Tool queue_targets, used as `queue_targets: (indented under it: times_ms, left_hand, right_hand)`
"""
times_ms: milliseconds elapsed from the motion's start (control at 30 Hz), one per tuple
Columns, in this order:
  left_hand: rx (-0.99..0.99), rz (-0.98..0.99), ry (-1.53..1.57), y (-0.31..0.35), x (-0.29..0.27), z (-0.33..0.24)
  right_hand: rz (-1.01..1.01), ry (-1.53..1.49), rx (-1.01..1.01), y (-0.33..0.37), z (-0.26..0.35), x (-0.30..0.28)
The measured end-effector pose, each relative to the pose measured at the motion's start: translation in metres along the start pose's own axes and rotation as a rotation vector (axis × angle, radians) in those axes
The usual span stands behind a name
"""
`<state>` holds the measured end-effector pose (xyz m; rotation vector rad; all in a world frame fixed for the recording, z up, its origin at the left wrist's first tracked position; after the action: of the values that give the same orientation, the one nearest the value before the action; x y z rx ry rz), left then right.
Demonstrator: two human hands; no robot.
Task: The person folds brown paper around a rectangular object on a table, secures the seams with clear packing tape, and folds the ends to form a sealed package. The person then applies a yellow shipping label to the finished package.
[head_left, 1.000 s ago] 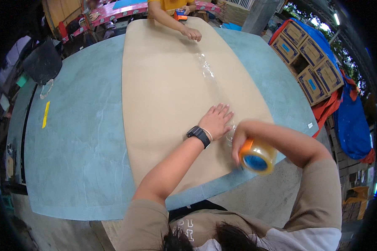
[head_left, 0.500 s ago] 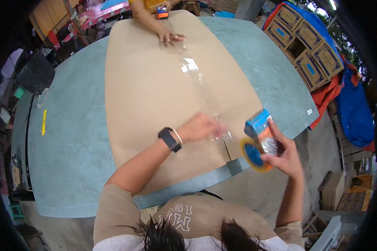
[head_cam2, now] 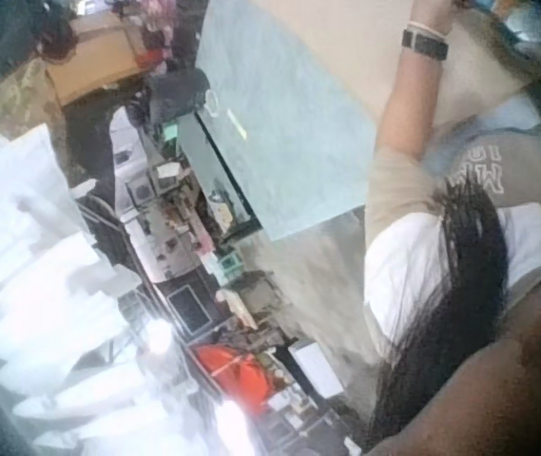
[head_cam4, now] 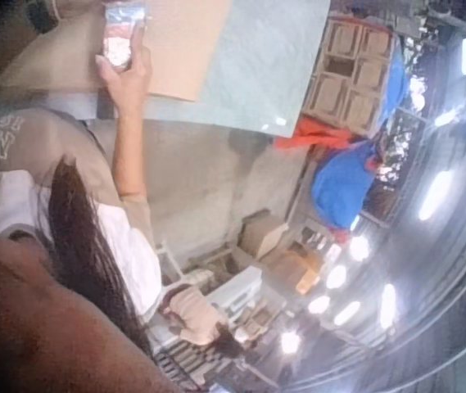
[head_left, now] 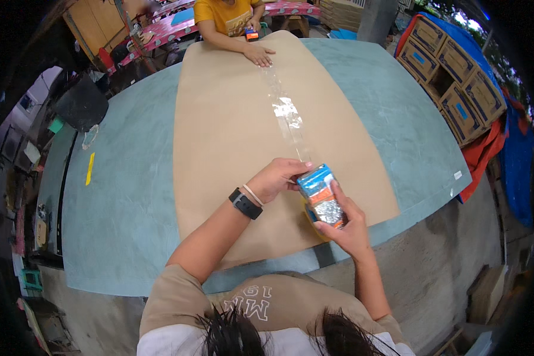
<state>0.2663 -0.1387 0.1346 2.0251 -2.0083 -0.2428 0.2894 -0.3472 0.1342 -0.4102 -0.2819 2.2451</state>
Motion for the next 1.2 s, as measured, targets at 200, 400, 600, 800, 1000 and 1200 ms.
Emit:
queue_targets:
  times_ms: [200, 400, 600, 800, 1000, 1200]
  left_hand:
    - [0.06, -0.182, -0.045, -0.002, -0.008, 0.038]
    - [0.473, -0.768, -0.969, -0.045, -0.107, -0.009]
    - [0.374, -0.697, -1.258, -0.123, -0.223, -0.096]
    - [0.259, -0.798, -1.444, -0.236, -0.252, -0.122]
    - [0.186, -0.79, -1.602, -0.313, -0.29, -0.094]
    - [0.268, -1.365, -1.823, -0.322, -0.314, -0.06]
  right_hand:
    - [0.162, 0.171, 0.124, 0.013, 0.011, 0.012]
    - [0.267, 0.277, 0.234, 0.005, 0.031, 0.001]
    - [0.211, 0.279, 0.234, -0.036, 0.04, -0.012]
    - [0.18, 0.472, 0.293, -0.15, 0.014, 0.006]
    - [0.297, 0.609, 0.484, -0.247, -0.022, 0.017]
    - [0.42, 0.534, 0.646, -0.275, -0.034, 0.024]
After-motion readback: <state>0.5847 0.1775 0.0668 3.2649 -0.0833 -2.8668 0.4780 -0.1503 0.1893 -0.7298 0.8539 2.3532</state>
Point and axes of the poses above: each hand's wrist, its own y-axis away from the middle knuckle, its own x-axis out of the palm, z = x × y, the point moved 1 cm from there along -y, towards the middle knuckle, and after that the axes turned 14 degrees about -y, right-handed, at the moved point
